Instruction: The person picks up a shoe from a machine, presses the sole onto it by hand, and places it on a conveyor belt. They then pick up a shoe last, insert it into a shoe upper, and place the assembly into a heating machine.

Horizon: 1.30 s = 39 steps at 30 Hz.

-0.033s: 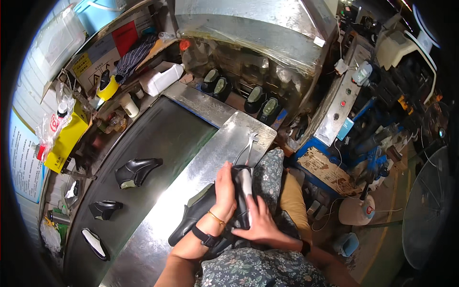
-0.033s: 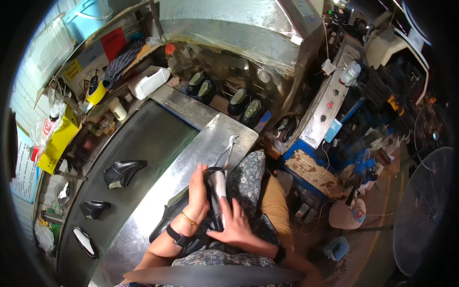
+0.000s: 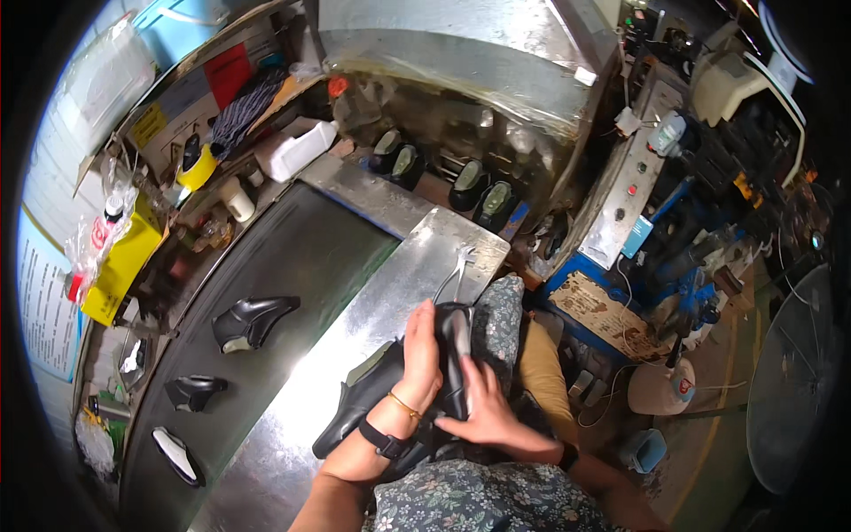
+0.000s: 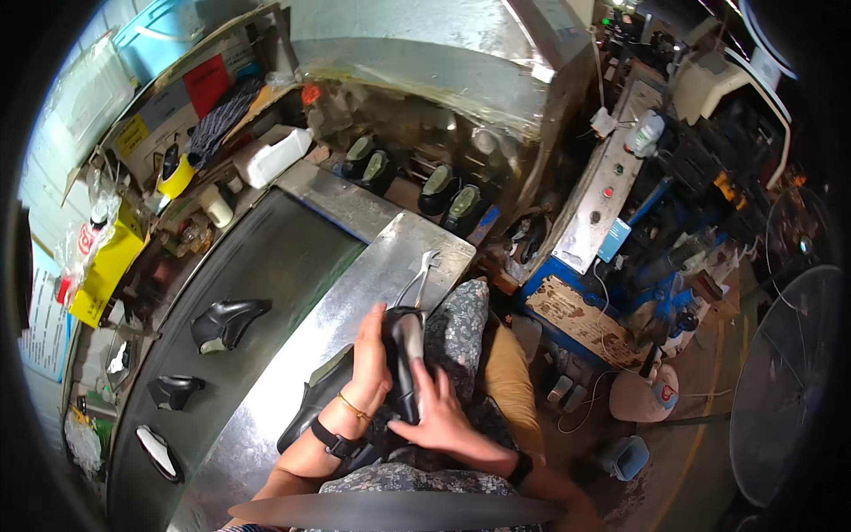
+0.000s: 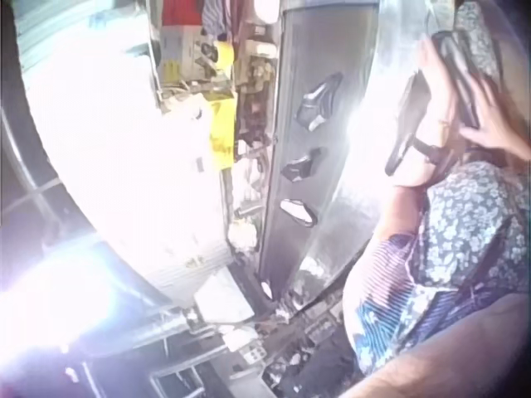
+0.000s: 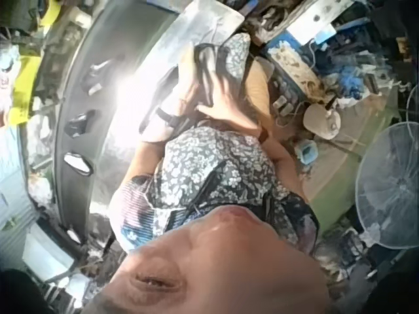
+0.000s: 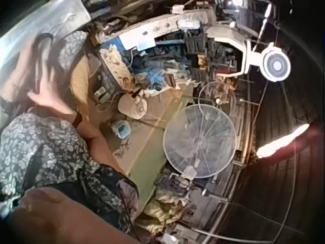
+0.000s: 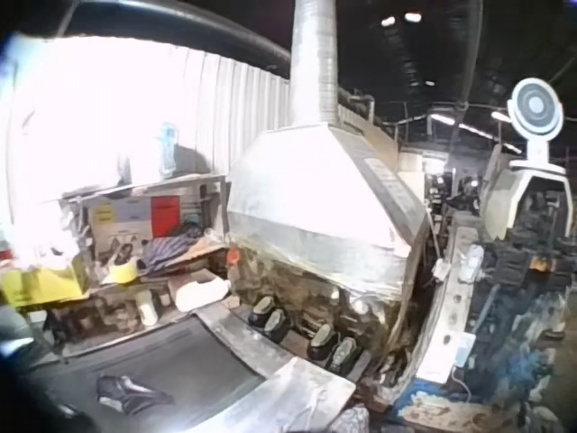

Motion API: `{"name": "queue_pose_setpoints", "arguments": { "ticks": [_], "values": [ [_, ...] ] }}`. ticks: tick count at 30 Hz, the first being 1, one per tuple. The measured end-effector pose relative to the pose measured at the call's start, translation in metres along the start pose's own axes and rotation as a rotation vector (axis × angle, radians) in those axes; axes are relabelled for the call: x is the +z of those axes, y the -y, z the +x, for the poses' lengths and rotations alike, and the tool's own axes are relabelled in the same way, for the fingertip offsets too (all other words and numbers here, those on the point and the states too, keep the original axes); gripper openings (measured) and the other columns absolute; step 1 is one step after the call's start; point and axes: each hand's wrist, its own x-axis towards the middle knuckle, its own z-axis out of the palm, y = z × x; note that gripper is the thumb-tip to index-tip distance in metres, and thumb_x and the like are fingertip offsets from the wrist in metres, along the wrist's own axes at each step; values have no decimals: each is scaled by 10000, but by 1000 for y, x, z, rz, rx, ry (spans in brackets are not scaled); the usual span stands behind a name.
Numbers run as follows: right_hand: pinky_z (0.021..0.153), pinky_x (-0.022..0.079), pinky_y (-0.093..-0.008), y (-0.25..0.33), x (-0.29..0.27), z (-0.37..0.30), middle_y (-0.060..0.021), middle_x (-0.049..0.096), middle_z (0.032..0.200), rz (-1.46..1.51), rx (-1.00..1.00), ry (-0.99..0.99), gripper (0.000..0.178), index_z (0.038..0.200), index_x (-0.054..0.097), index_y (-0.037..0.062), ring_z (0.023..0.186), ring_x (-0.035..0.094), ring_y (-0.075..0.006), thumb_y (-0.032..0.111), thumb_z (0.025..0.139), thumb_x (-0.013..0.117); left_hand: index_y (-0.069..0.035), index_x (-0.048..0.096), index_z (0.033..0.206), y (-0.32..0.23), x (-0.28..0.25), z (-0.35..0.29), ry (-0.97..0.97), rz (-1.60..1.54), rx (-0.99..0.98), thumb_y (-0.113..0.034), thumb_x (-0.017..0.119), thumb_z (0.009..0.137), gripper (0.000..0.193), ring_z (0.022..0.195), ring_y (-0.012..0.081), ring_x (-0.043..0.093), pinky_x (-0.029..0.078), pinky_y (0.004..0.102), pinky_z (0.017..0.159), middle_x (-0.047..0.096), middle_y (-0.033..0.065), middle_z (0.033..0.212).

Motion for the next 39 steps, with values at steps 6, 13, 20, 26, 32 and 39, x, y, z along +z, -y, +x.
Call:
{"name": "queue_pose_setpoints", "arguments": {
  "ticks": [6, 13, 20, 26, 32, 39],
  "values": [
    [1123, 289, -335, -38, -111, -18, -96, 366, 1497, 1120, 142, -181, 918, 1515, 231, 16, 1379, 344, -201, -13, 733, 712, 45, 360, 1440, -83, 48, -96, 1044, -59, 91, -307, 474, 1002, 573, 1453, 281, 222, 170, 396, 1176, 258, 203, 1551],
    [1085, 351, -333, -85, -331, -70, -110, 446, 1432, 97, -59, -827, 888, 1469, 389, 85, 1281, 461, -226, 19, 676, 783, -7, 628, 1211, -139, 90, -156, 1858, -420, 96, -495, 427, 1000, 568, 1356, 395, 318, 454, 461, 912, 391, 322, 1382],
    [862, 491, -363, -149, -488, -69, -169, 584, 1199, -546, 384, -1142, 781, 1401, 511, 195, 996, 626, -296, 193, 661, 762, 1, 613, 1242, -112, 102, -149, 1841, -537, 91, -565, 387, 984, 663, 1365, 470, 288, 374, 572, 980, 346, 365, 1408],
    [825, 489, -302, -188, -528, -63, -152, 653, 1155, -476, 570, -1138, 768, 1383, 542, 155, 879, 633, -193, 181, 649, 769, 1, 618, 1225, -86, 89, -118, 1403, -31, -43, -538, 412, 979, 628, 1341, 451, 319, 374, 556, 986, 374, 347, 1390],
    [846, 505, -333, -212, -539, -79, -156, 689, 1020, -412, 582, -964, 770, 1354, 574, 220, 910, 666, -232, 269, 619, 799, 2, 623, 1209, -67, 69, -104, 1058, 203, -112, -511, 437, 974, 593, 1317, 432, 350, 375, 541, 991, 401, 329, 1372],
    [791, 494, -285, -204, -529, -77, -101, 645, 1025, -297, 271, -1136, 688, 1299, 612, 114, 857, 633, -179, 123, 633, 786, 2, 628, 1189, -57, 67, -104, 966, 272, -122, -479, 466, 969, 553, 1288, 411, 386, 375, 522, 998, 434, 308, 1350]
  ]
}}
